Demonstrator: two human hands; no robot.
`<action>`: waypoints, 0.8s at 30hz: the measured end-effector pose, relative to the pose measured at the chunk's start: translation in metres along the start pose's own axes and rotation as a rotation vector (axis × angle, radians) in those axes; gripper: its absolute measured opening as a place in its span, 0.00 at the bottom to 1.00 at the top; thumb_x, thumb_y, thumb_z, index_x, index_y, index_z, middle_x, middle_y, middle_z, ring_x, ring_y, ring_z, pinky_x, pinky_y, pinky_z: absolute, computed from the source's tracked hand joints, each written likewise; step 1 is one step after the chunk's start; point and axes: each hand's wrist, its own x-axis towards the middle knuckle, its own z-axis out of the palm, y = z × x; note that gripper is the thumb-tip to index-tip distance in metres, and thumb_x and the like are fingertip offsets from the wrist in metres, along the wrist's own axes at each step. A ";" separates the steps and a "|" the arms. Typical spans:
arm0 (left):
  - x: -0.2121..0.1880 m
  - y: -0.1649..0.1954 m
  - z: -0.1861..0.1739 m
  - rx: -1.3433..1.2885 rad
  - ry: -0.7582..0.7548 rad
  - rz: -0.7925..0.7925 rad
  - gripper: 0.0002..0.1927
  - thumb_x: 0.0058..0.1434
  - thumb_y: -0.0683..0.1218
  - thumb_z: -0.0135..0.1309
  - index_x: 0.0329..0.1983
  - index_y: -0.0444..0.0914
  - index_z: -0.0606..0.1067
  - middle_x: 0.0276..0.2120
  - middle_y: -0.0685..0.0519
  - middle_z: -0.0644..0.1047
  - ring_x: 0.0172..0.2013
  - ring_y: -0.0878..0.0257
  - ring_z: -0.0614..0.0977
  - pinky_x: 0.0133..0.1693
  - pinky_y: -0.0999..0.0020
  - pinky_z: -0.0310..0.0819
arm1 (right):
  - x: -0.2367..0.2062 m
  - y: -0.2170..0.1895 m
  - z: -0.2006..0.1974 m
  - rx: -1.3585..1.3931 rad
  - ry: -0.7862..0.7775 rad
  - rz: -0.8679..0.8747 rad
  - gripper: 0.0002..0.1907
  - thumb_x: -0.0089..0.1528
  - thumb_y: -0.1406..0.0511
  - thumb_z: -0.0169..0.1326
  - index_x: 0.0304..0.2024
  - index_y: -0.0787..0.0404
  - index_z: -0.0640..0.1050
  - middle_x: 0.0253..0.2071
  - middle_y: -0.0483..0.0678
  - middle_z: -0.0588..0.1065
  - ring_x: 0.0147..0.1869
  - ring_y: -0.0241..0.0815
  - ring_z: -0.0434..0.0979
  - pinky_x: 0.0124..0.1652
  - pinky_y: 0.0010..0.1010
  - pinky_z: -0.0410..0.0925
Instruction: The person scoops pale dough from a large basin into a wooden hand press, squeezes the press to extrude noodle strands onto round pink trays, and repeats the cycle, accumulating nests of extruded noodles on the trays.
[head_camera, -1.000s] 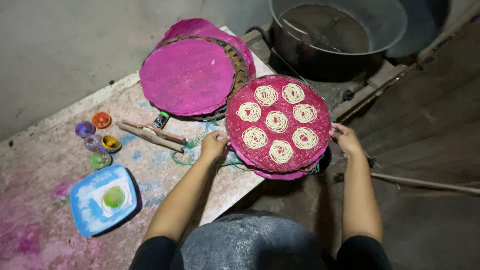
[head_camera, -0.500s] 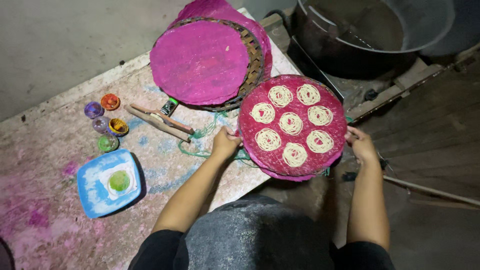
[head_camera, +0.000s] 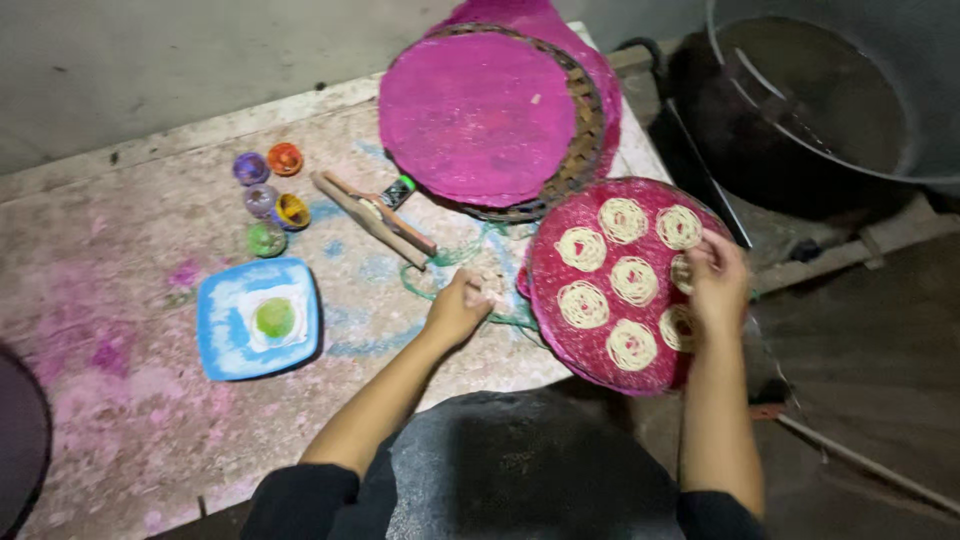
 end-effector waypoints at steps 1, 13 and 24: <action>-0.010 -0.010 -0.009 -0.062 0.014 -0.035 0.22 0.55 0.47 0.66 0.48 0.38 0.70 0.33 0.45 0.81 0.34 0.54 0.85 0.39 0.61 0.79 | 0.012 -0.008 0.028 -0.035 -0.096 -0.027 0.15 0.66 0.72 0.60 0.56 0.66 0.79 0.51 0.51 0.77 0.53 0.37 0.77 0.51 0.29 0.71; -0.145 -0.089 -0.095 -0.463 0.446 -0.258 0.18 0.61 0.41 0.59 0.53 0.36 0.71 0.39 0.48 0.78 0.41 0.62 0.80 0.45 0.69 0.75 | 0.153 -0.034 0.240 -0.095 -0.216 0.393 0.21 0.59 0.65 0.61 0.54 0.62 0.77 0.45 0.50 0.79 0.47 0.46 0.78 0.46 0.41 0.70; -0.140 -0.080 -0.094 -0.445 0.425 -0.298 0.19 0.61 0.42 0.57 0.55 0.37 0.69 0.39 0.49 0.80 0.40 0.64 0.81 0.43 0.70 0.75 | 0.240 -0.093 0.200 0.298 -0.002 -0.202 0.02 0.69 0.72 0.54 0.40 0.61 0.74 0.36 0.41 0.73 0.40 0.35 0.69 0.41 0.32 0.67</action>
